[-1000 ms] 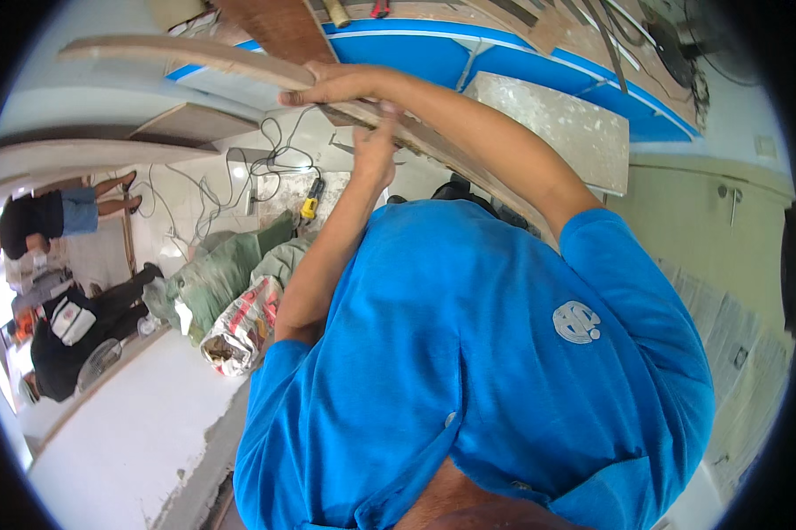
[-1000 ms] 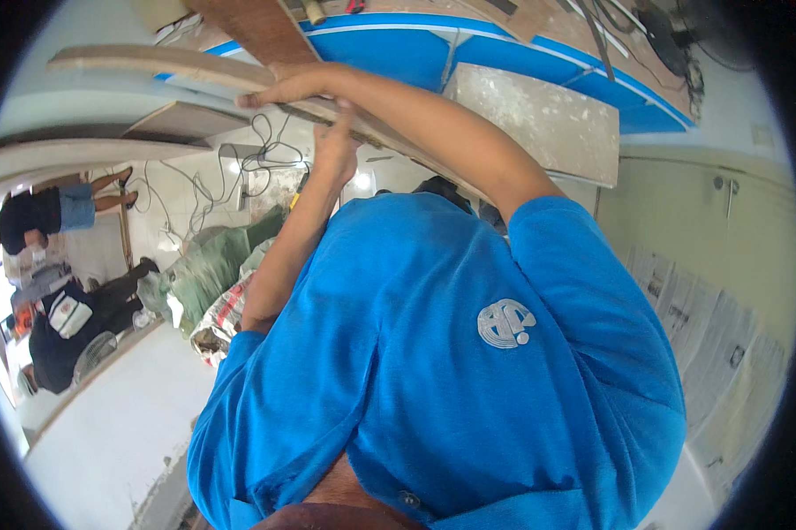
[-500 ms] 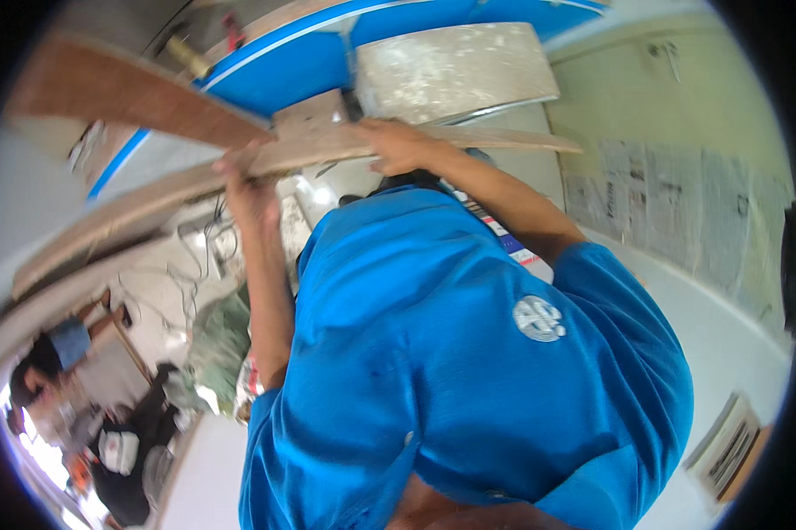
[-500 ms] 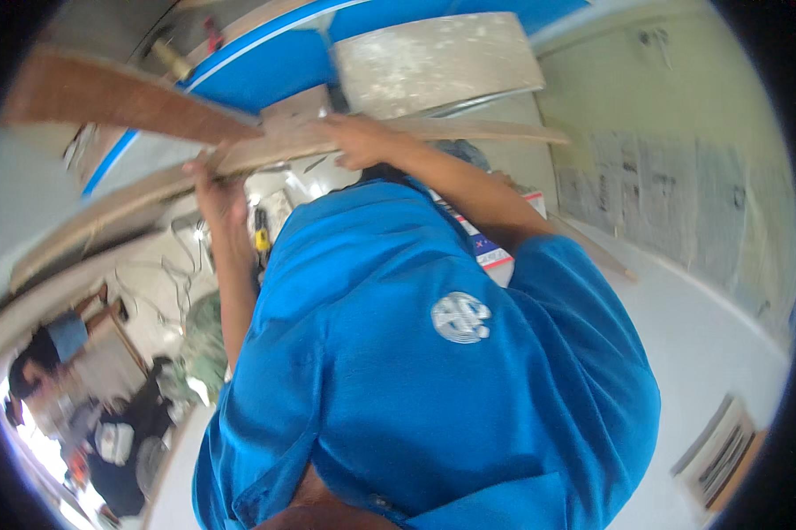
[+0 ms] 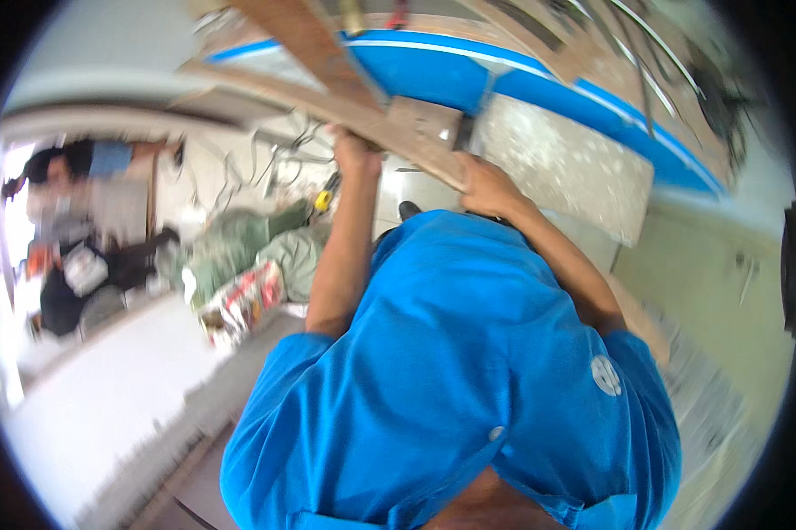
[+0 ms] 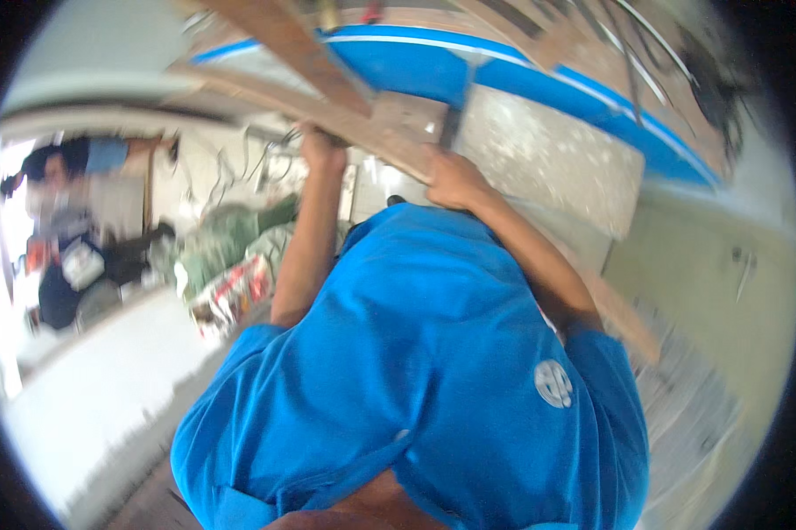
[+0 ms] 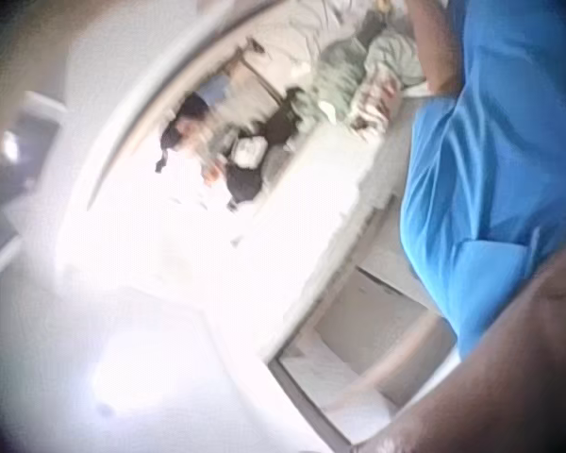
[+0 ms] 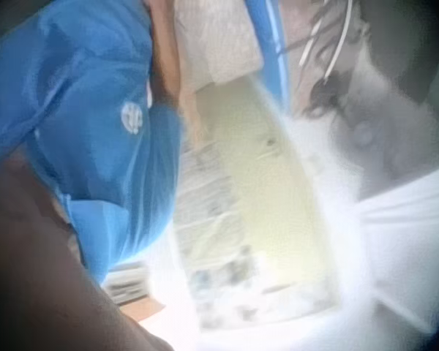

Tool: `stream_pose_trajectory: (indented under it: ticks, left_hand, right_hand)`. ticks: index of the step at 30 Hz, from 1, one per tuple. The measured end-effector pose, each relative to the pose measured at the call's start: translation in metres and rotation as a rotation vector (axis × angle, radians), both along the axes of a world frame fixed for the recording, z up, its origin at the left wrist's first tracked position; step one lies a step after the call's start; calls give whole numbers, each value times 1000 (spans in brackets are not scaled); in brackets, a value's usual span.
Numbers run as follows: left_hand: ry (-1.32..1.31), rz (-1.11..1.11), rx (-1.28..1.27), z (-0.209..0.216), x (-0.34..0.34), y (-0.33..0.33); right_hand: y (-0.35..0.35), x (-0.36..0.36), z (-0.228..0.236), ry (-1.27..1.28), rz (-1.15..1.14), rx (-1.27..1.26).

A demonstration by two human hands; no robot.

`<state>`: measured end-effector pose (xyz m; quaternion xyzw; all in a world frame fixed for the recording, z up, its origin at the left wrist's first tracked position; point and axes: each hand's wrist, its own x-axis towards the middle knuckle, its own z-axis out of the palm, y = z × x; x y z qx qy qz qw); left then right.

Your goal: The person assembles a curved wooden structure by hand, using a hammer to tap pieces into place and a utility knife to trim edges. They repeatedly position and adjust wooden strips along a blue curved frame, occasionally using a white plastic strip as a guide or spacer.

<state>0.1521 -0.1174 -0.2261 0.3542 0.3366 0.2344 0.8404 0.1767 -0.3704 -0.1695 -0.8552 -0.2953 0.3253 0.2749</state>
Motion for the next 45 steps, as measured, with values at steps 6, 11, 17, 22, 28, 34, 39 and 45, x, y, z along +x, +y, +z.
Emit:
stream_pose_trajectory:
  ticks: [6, 11, 17, 22, 28, 34, 39, 45]
  left_hand:
    - [125, 81, -247, -29, 12, -26]
    - [22, 114, -219, -30, 5, -29]
    - [129, 258, -133, -33, -5, -19]
    - [157, 213, -3, -56, -11, 1]
    - [180, 194, -48, -34, -40, 6]
    - [375, 205, -70, -63, -57, 10]
    - [435, 381, -74, -72, -68, -1]
    - [637, 311, -48, -116, -93, -3]
  right_hand:
    - [-23, 17, -4, -72, 83, -208]
    - [-39, 17, -21, -104, 98, -169]
    - [-21, 13, -7, 127, 117, -211]
    - [-26, 11, -47, 274, 96, -7]
    - [-14, 1, -48, 840, 12, 105]
    - [-7, -3, -62, 1082, -34, 64]
    - [-18, -9, -80, 1216, -21, 24]
    - [-10, -23, -79, 1150, -37, -77]
